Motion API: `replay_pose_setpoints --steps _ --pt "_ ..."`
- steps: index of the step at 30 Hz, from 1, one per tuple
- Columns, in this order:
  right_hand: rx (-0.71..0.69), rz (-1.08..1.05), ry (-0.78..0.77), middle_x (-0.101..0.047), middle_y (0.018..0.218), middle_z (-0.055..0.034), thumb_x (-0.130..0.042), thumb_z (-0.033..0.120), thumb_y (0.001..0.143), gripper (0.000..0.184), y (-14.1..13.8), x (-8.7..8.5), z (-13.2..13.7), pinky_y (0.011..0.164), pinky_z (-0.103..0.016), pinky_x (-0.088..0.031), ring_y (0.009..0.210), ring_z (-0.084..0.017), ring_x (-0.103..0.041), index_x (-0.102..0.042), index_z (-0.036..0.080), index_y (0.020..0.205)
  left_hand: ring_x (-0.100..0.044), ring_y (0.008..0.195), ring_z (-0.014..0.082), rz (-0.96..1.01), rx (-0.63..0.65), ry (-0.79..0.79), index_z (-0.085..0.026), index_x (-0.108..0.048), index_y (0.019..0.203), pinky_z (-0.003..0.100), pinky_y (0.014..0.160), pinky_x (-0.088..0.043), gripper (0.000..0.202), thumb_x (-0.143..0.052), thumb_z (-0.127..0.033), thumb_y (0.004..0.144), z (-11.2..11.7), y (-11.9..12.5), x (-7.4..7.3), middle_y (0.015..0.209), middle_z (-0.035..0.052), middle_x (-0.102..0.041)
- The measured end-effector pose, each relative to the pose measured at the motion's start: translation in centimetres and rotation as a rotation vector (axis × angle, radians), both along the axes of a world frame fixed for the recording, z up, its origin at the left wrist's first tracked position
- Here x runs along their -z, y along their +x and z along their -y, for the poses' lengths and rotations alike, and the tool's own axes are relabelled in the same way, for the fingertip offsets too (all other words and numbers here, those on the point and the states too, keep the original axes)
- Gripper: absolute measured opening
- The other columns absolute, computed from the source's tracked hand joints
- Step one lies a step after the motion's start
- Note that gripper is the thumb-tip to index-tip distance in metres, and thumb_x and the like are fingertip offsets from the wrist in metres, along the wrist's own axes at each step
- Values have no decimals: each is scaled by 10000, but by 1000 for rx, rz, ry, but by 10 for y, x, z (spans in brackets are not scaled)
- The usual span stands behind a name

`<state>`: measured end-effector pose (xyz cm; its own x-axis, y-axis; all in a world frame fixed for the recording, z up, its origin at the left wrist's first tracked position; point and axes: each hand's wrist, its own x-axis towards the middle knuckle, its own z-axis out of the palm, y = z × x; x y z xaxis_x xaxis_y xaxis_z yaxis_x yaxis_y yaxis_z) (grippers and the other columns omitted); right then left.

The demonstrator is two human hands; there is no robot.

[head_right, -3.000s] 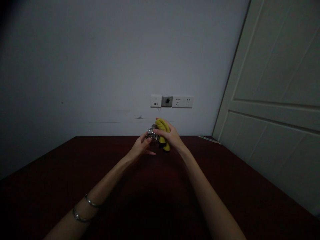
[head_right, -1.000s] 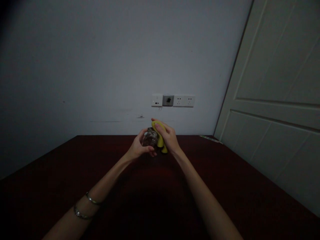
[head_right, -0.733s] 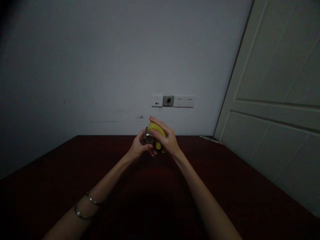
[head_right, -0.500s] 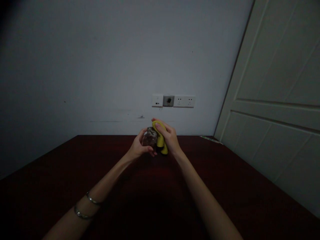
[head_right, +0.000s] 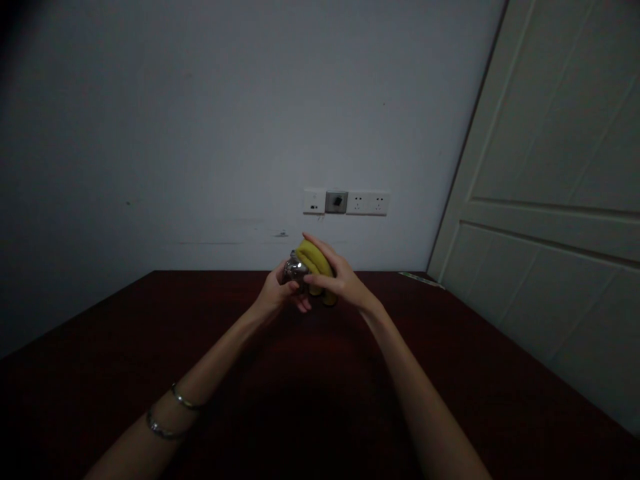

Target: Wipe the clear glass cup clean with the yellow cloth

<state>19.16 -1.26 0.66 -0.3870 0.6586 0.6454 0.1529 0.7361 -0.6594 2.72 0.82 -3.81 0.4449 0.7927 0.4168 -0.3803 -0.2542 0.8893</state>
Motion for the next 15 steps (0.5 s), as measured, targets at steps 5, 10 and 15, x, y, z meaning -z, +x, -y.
replay_pose_setpoints --steps 5,10,15 --pt "45 94 11 -410 1391 -56 -726 259 650 905 -5 2 7 1043 -478 -346 1237 -284 -434 -253 333 1418 -622 449 162 13 -2 -19 -154 -423 1082 254 384 -520 706 -741 -545 588 -3 0 1 716 19 -636" --pt "113 66 26 -420 1374 -82 -731 244 628 930 -12 6 6 1029 -485 -372 1219 -286 -456 -243 300 1418 -618 437 154 -3 -9 -33 -159 -436 1074 247 368 -511 673 -695 -583 621 -4 3 2 738 19 -634" --pt "112 38 45 -475 1320 -89 -739 245 626 925 -10 9 2 1016 -422 -403 1163 -249 -512 -257 256 1415 -652 500 200 -88 98 11 -173 -374 1181 263 387 -518 805 -750 -538 570 -14 -10 5 784 48 -643"
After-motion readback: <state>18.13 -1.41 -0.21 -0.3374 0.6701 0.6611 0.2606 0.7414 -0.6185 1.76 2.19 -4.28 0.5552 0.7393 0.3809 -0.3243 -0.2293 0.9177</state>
